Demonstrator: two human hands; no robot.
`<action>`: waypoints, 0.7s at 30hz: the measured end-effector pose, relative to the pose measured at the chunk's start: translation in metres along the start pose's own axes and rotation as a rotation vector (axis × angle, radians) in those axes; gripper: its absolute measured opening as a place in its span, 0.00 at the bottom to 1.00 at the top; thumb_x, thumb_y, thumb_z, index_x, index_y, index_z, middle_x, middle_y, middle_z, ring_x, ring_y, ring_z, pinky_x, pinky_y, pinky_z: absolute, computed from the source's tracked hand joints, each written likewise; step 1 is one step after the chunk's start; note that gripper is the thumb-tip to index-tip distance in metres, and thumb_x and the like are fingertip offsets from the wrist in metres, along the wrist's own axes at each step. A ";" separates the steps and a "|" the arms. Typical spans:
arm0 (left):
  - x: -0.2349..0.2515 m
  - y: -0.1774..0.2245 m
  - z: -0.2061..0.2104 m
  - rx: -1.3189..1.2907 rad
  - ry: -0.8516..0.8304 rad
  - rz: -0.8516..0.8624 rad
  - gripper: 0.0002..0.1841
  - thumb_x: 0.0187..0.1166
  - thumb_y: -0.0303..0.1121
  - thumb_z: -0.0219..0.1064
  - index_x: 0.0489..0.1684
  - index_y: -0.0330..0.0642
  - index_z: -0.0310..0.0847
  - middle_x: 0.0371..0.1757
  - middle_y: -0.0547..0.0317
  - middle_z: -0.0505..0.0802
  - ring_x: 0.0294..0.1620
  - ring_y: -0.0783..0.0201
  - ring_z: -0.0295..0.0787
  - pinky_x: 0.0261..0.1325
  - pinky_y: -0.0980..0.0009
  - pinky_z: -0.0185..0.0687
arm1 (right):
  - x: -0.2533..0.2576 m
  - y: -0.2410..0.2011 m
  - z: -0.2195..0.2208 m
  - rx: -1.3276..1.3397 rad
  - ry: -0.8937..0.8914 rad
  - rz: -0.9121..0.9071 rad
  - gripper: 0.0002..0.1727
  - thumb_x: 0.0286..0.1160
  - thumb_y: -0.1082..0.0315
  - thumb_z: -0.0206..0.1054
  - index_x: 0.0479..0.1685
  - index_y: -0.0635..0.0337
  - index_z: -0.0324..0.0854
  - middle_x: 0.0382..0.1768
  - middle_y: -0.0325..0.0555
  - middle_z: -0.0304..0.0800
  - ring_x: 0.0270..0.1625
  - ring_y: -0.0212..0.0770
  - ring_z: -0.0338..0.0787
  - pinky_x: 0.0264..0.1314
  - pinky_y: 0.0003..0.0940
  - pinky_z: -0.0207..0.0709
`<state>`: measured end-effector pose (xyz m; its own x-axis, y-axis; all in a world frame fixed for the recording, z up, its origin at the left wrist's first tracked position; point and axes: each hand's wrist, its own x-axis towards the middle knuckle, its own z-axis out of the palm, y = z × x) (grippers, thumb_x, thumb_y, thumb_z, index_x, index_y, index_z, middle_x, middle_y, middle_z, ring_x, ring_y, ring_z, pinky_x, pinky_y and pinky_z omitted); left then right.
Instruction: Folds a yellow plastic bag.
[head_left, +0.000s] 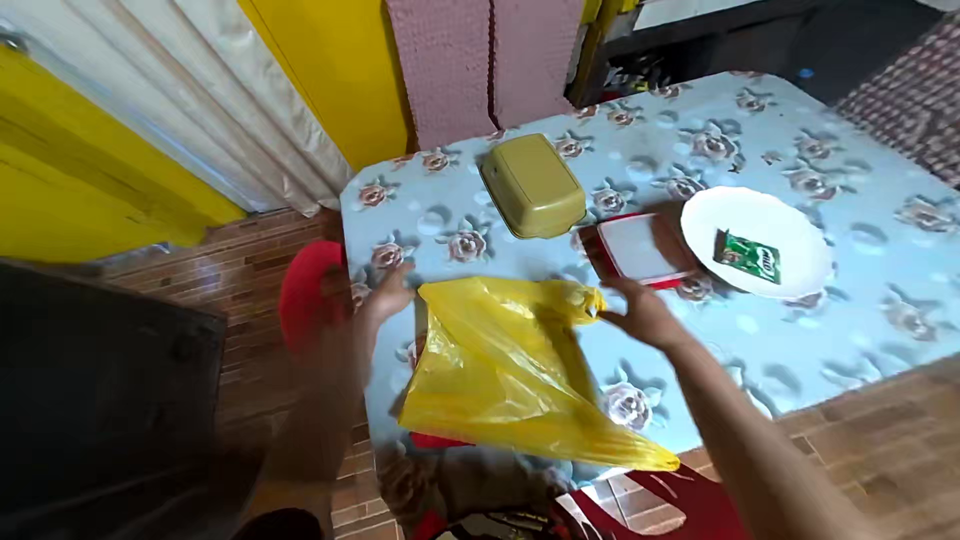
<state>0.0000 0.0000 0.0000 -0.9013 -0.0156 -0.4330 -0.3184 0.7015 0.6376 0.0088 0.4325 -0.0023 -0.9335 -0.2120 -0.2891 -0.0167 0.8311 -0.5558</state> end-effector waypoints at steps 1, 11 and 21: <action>0.017 -0.022 0.013 -0.011 -0.074 -0.104 0.36 0.78 0.22 0.67 0.89 0.36 0.58 0.83 0.28 0.71 0.80 0.32 0.72 0.77 0.36 0.70 | 0.012 0.013 0.025 -0.057 -0.090 0.081 0.37 0.71 0.64 0.77 0.82 0.65 0.71 0.82 0.73 0.68 0.83 0.75 0.67 0.79 0.79 0.57; 0.029 -0.022 0.030 -0.364 -0.067 0.240 0.15 0.82 0.16 0.55 0.63 0.20 0.77 0.63 0.35 0.87 0.65 0.55 0.85 0.73 0.61 0.77 | 0.011 0.072 0.046 0.313 0.184 0.016 0.19 0.77 0.76 0.65 0.63 0.80 0.80 0.71 0.70 0.81 0.73 0.60 0.83 0.78 0.53 0.72; -0.008 -0.011 -0.005 -0.623 -0.184 0.747 0.08 0.70 0.29 0.58 0.32 0.53 0.83 0.38 0.74 0.91 0.46 0.78 0.87 0.55 0.74 0.83 | -0.046 0.127 -0.042 0.097 0.137 -0.132 0.25 0.65 0.57 0.73 0.33 0.80 0.86 0.38 0.68 0.90 0.48 0.60 0.87 0.63 0.66 0.71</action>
<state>0.0094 -0.0115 -0.0005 -0.8907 0.4261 0.1584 0.1682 -0.0148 0.9856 0.0349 0.5693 -0.0269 -0.9655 -0.2389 -0.1038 -0.1139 0.7456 -0.6566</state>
